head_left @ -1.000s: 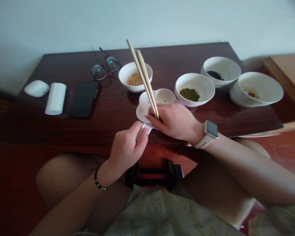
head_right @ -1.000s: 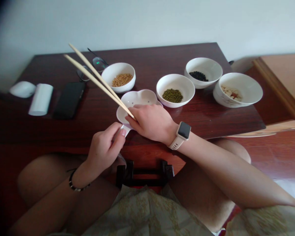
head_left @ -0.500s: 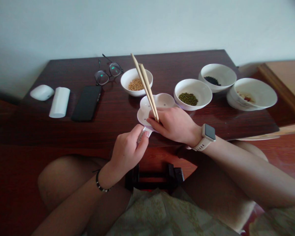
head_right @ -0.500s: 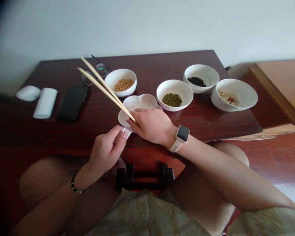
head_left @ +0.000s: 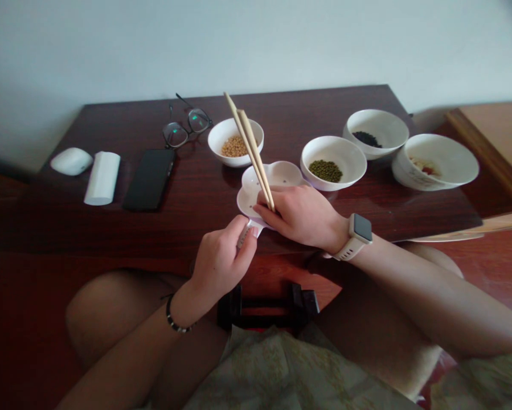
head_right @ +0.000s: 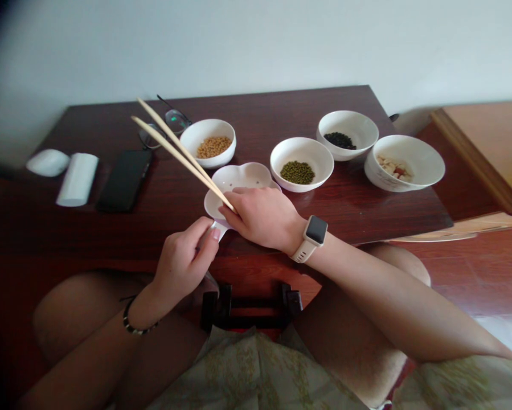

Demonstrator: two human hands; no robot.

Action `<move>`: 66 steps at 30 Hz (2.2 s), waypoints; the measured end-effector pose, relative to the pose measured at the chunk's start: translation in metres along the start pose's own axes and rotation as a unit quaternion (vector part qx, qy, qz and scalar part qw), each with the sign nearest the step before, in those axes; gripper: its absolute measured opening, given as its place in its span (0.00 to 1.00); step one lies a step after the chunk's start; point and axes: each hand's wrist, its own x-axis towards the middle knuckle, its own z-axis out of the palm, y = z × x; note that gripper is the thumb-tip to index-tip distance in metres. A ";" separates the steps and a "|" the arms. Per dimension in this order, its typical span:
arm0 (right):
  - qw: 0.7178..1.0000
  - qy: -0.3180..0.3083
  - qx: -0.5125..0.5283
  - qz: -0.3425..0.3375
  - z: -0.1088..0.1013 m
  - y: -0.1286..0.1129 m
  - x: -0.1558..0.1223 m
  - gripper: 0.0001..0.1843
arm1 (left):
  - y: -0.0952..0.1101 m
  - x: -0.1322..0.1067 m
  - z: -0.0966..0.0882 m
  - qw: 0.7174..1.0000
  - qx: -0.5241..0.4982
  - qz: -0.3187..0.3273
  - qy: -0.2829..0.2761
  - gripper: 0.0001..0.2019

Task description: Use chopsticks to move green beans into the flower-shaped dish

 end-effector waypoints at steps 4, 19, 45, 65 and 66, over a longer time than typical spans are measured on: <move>1.000 0.000 -0.003 0.003 0.000 0.000 0.000 0.22 | 0.000 0.000 0.000 1.000 -0.003 0.002 0.003 0.12; 1.000 0.000 -0.002 -0.001 0.000 0.000 0.000 0.22 | -0.001 0.000 0.001 1.000 -0.005 0.000 0.001 0.12; 1.000 0.008 -0.013 0.010 0.001 0.002 -0.001 0.21 | 0.000 0.001 0.001 1.000 0.005 -0.002 0.002 0.11; 1.000 0.005 0.005 0.002 0.001 0.001 0.000 0.22 | 0.000 0.000 0.001 1.000 -0.013 -0.004 0.000 0.12; 1.000 0.005 0.005 0.002 0.001 0.001 0.000 0.22 | 0.000 0.000 0.001 1.000 -0.012 -0.004 0.001 0.12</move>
